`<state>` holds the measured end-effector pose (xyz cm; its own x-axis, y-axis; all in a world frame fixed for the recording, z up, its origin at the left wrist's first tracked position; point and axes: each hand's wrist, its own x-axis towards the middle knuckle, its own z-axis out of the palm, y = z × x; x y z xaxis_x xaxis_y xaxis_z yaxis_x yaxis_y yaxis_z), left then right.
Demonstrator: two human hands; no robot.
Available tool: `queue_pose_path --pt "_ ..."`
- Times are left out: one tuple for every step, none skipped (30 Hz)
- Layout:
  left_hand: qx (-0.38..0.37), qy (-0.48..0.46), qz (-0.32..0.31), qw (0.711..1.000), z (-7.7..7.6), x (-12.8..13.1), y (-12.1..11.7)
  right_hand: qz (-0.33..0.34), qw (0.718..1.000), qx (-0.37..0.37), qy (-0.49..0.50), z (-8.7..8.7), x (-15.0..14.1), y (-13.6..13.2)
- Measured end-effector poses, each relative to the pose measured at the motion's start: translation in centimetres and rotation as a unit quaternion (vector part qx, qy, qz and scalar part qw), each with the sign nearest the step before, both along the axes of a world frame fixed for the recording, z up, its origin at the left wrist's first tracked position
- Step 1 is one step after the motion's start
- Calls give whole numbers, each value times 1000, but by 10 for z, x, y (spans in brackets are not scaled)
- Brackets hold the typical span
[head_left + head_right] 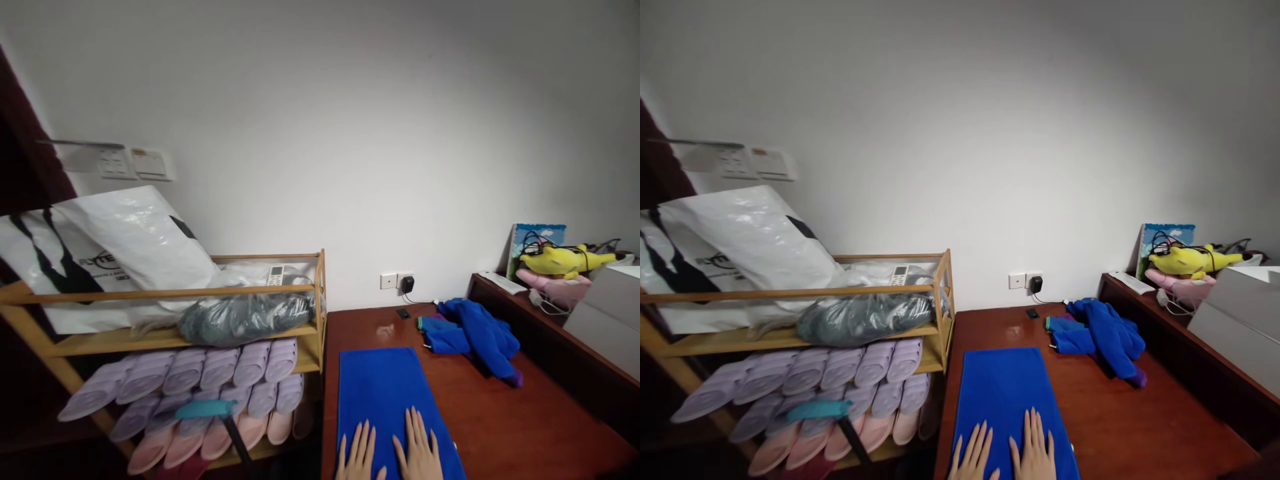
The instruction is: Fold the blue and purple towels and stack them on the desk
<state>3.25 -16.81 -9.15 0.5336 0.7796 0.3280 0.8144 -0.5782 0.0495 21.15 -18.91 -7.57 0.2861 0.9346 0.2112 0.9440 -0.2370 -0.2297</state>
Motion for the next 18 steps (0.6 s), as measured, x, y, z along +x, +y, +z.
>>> queue_pose_path --pt "-6 -2 -6 1000 17 -1 5 17 1000 -6 5 13 1 6" --pt "-12 -5 -2 1000 32 -2 8 36 999 -10 7 24 2 11" --pt "-20 -4 5 1000 45 -2 10 58 998 -10 7 33 3 14" --pt "-27 -3 16 1000 54 -3 9 79 997 -8 6 39 6 14" --pt "-29 -2 25 999 59 -5 8 93 996 -2 2 41 9 11" --pt "-29 0 29 999 61 -8 4 97 995 6 -1 40 15 5" --pt "-24 2 27 999 60 -13 0 95 995 12 -4 36 21 -3" --pt "-17 2 20 1000 56 -20 -5 88 996 14 -5 30 29 -14" --pt "-9 4 11 1000 52 -27 -9 80 997 12 -3 23 38 -26" --pt "-2 5 4 1000 47 -33 -14 74 997 7 0 17 47 -39" --pt "4 6 4 1000 41 -39 -19 72 997 0 4 12 55 -50" --pt "8 5 10 1000 36 -43 -24 71 997 -5 8 8 61 -60" --pt "10 4 18 1000 29 -44 -29 70 997 -8 10 6 64 -68" --pt "9 2 27 1000 23 -42 -34 70 997 -9 12 6 65 -73" --pt "7 -2 37 999 16 -38 -38 72 997 -11 12 7 63 -76" --pt "4 -7 48 999 9 -33 -43 75 997 -15 13 9 58 -76" --pt "-1 -12 58 998 3 -27 -47 75 997 -22 14 12 51 -75" --pt "-6 -17 68 998 -4 -21 -49 71 997 -31 16 14 44 -72"
